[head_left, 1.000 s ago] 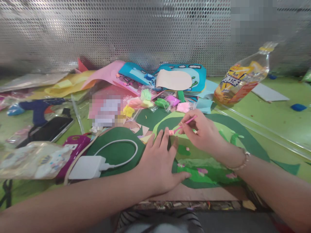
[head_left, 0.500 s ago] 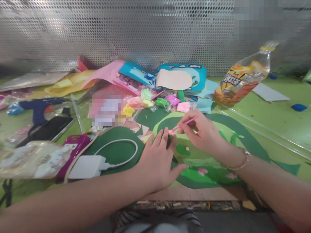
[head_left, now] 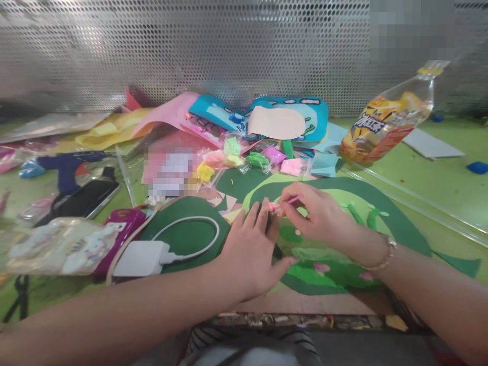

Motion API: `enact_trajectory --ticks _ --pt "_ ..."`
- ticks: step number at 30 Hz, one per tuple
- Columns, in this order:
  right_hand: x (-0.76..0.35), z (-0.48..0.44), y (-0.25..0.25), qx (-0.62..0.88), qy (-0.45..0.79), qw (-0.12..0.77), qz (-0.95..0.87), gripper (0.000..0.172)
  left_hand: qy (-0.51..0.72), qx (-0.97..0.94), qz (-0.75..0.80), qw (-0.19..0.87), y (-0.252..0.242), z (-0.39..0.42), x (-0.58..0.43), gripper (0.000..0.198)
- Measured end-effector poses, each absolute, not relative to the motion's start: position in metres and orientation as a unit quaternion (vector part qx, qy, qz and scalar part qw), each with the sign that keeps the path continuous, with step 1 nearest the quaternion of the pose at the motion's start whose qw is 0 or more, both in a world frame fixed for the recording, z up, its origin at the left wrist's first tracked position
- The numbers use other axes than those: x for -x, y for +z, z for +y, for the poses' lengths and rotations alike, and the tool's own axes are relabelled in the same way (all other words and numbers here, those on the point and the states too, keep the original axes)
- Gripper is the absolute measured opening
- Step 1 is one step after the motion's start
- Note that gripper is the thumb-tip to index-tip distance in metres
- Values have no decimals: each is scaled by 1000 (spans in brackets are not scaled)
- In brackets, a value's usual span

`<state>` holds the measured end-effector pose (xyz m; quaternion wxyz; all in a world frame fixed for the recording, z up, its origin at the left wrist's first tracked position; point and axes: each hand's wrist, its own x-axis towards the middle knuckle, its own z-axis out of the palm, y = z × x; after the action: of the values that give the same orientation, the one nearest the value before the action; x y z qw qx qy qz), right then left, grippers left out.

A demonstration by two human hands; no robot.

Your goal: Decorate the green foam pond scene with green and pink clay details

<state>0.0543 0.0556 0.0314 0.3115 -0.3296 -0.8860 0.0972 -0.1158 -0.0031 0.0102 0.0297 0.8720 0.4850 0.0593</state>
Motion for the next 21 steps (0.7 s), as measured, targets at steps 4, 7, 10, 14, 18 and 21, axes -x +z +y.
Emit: enact_trajectory --ticks 4,7,10,14,18,21 --pt "-54 55 34 304 90 310 -896 10 59 -871 486 29 10 -3 116 75" --pt "-54 55 35 292 86 308 -901 13 66 -872 484 29 8 -3 117 73" --pt "-54 55 35 282 85 307 -905 15 71 -872 483 24 7 -4 117 73" --pt "-53 55 34 268 92 305 -909 16 61 -873 483 27 7 -4 117 75" --pt "-53 54 35 263 92 315 -907 16 65 -873 484 19 6 -4 117 75" --pt "-53 55 34 266 82 319 -906 15 70 -873 482 12 5 -4 117 74"
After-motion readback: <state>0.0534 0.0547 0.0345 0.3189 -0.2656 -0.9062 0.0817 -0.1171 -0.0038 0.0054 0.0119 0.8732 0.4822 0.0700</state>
